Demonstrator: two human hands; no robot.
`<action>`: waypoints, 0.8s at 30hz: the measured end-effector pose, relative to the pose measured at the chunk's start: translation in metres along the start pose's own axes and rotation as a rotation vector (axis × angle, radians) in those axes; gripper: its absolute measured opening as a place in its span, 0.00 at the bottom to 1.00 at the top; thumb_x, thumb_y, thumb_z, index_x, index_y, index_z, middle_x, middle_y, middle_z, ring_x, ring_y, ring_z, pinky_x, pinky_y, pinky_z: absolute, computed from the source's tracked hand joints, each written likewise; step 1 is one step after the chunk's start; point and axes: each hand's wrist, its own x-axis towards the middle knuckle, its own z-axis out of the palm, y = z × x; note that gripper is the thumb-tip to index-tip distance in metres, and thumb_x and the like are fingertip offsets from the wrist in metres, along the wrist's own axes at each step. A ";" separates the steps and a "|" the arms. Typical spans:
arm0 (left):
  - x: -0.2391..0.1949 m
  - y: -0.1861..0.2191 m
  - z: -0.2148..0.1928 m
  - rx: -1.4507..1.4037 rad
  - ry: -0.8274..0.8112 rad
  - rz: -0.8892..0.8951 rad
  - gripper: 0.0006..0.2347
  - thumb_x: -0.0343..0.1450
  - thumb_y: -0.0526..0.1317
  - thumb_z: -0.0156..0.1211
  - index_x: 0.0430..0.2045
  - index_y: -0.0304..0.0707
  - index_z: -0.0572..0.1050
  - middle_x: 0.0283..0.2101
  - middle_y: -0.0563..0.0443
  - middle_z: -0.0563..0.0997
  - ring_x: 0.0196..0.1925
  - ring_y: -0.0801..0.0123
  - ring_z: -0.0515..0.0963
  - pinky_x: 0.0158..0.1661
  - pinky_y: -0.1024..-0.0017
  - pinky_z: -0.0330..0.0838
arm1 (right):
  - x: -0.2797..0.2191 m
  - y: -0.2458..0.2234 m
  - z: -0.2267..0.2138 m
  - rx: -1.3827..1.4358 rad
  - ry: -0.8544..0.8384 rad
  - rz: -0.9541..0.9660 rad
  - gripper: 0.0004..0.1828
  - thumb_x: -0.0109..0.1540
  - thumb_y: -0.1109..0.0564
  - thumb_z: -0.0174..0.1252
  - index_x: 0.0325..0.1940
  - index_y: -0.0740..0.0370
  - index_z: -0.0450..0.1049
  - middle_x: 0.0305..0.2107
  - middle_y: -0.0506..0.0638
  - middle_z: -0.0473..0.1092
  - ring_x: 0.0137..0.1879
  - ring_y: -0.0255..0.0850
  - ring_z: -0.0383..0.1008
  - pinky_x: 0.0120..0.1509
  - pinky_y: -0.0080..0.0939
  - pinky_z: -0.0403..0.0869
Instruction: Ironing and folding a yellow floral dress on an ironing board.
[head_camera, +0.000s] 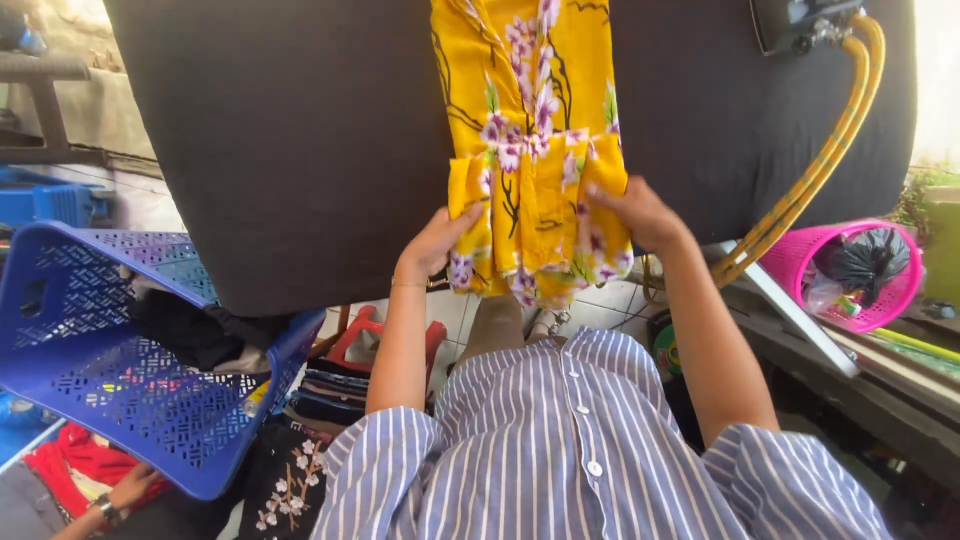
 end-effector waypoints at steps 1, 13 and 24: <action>-0.003 0.006 -0.004 -0.014 -0.035 -0.054 0.27 0.73 0.57 0.74 0.56 0.32 0.79 0.51 0.36 0.87 0.52 0.50 0.89 0.53 0.45 0.84 | -0.014 -0.012 0.010 -0.094 0.026 -0.011 0.29 0.60 0.42 0.81 0.47 0.72 0.83 0.33 0.59 0.79 0.40 0.49 0.80 0.48 0.49 0.78; 0.056 0.010 -0.082 -0.281 -0.449 -0.170 0.21 0.78 0.45 0.70 0.66 0.42 0.76 0.65 0.40 0.82 0.67 0.47 0.82 0.69 0.44 0.72 | 0.025 -0.007 0.003 0.275 -0.161 0.133 0.33 0.59 0.57 0.76 0.67 0.65 0.74 0.51 0.63 0.77 0.59 0.64 0.81 0.67 0.69 0.77; 0.038 0.095 -0.054 -0.225 -0.605 -0.227 0.19 0.78 0.48 0.69 0.60 0.41 0.79 0.58 0.39 0.86 0.59 0.51 0.87 0.60 0.48 0.80 | 0.017 -0.092 0.056 0.483 0.130 0.071 0.29 0.56 0.62 0.78 0.59 0.60 0.75 0.46 0.53 0.77 0.54 0.53 0.82 0.63 0.60 0.80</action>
